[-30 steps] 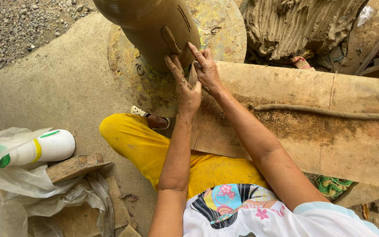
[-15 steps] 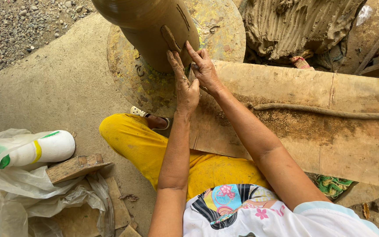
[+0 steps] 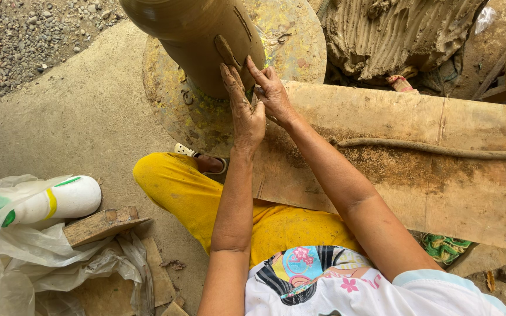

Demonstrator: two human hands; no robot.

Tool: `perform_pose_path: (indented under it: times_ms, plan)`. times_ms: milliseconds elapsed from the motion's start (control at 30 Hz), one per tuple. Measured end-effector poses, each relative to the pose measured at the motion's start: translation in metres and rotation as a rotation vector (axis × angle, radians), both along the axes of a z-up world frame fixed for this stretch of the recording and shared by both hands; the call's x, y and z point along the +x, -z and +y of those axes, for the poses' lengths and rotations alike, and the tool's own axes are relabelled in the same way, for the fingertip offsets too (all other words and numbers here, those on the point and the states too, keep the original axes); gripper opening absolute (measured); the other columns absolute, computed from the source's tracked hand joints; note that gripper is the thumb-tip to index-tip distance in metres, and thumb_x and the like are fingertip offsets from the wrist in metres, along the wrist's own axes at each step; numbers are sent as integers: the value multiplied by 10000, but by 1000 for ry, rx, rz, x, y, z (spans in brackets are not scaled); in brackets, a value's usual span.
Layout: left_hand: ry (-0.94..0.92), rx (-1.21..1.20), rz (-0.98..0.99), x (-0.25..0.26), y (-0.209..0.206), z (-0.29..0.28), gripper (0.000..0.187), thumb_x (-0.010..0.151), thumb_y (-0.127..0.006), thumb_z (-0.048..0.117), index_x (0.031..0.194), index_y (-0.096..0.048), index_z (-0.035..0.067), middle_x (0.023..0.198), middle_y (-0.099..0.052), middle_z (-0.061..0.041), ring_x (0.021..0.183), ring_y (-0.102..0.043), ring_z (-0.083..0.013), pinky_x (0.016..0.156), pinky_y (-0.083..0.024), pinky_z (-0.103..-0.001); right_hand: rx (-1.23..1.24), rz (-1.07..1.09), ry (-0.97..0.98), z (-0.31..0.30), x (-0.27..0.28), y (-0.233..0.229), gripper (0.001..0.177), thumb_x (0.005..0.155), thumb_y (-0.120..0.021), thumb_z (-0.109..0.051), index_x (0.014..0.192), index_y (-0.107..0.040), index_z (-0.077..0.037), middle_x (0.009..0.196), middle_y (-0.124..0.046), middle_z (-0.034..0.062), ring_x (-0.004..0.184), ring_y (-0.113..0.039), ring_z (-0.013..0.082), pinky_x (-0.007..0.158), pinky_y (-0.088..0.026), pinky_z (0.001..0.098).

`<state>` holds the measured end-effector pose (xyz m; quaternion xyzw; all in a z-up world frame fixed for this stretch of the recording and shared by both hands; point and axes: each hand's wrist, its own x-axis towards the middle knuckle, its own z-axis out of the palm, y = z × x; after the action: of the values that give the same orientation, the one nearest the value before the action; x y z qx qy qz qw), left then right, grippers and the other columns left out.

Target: The person rolls a piece of clay by hand into a long thin coil on a board and then uses their hands to attach and smooth the coil onto the side of a tall clay pot.

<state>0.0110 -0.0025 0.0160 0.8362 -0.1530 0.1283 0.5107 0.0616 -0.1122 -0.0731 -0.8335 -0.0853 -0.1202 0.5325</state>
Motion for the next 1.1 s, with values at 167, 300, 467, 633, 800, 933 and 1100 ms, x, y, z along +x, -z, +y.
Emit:
perform_pose_path:
  times_ms: [167, 300, 467, 633, 800, 933, 1100]
  plan:
    - [-68, 164, -33, 2, 0, -1, 997, 934, -624, -88, 1688, -7, 118, 1771, -68, -136, 1652, -105, -368, 1356, -146, -479, -20, -1, -5, 0, 2, 2, 891, 919, -655, 76, 1632, -351, -362, 1037, -413, 19, 961, -484, 181, 912, -490, 296]
    - [-74, -73, -48, -2, -9, -10, 998, 906, -565, -104, 1690, 21, 85, 1779, -74, -173, 1657, -184, -358, 1375, -193, -454, -36, 1, -2, -2, 2, 1, 889, 914, -635, 82, 1636, -344, -348, 1026, -413, 25, 944, -477, 188, 901, -497, 305]
    - [-103, -14, -36, -4, -16, -11, 1019, 912, -596, -90, 1670, 73, 34, 1758, -117, -198, 1644, -181, -371, 1355, -191, -444, -36, -18, 0, -2, 2, 7, 900, 901, -630, 92, 1636, -344, -341, 1017, -407, 28, 939, -472, 186, 879, -491, 318]
    - [-97, 128, -78, 3, -12, -10, 1019, 907, -642, -87, 1672, 9, 80, 1760, -76, -176, 1637, -160, -374, 1345, -184, -480, -20, -18, 4, 1, 3, 7, 865, 921, -631, 88, 1621, -377, -352, 1030, -412, 22, 945, -470, 175, 861, -507, 302]
    - [-35, -200, -39, -4, -8, 7, 1003, 914, -568, -161, 1690, -2, 128, 1782, -37, -159, 1637, -230, -320, 1364, -235, -480, -74, -39, 38, 0, -4, -10, 872, 930, -623, 100, 1646, -321, -296, 1061, -423, 32, 961, -478, 191, 890, -521, 315]
    - [-191, -261, 10, -18, 7, 27, 980, 903, -589, -159, 1678, -65, 133, 1722, -254, -156, 1596, -320, -300, 1329, -265, -486, -123, -163, 102, 15, -20, -20, 901, 889, -602, 133, 1651, -317, -256, 1133, -474, 58, 1037, -520, 229, 950, -535, 350]
    - [-243, -199, 67, -25, 29, 49, 955, 904, -619, -126, 1665, -97, 120, 1664, -356, -163, 1548, -389, -290, 1277, -310, -509, -105, -145, 90, 26, -28, -23, 953, 824, -546, 182, 1661, -299, -201, 1161, -476, 94, 1090, -527, 251, 982, -530, 377]
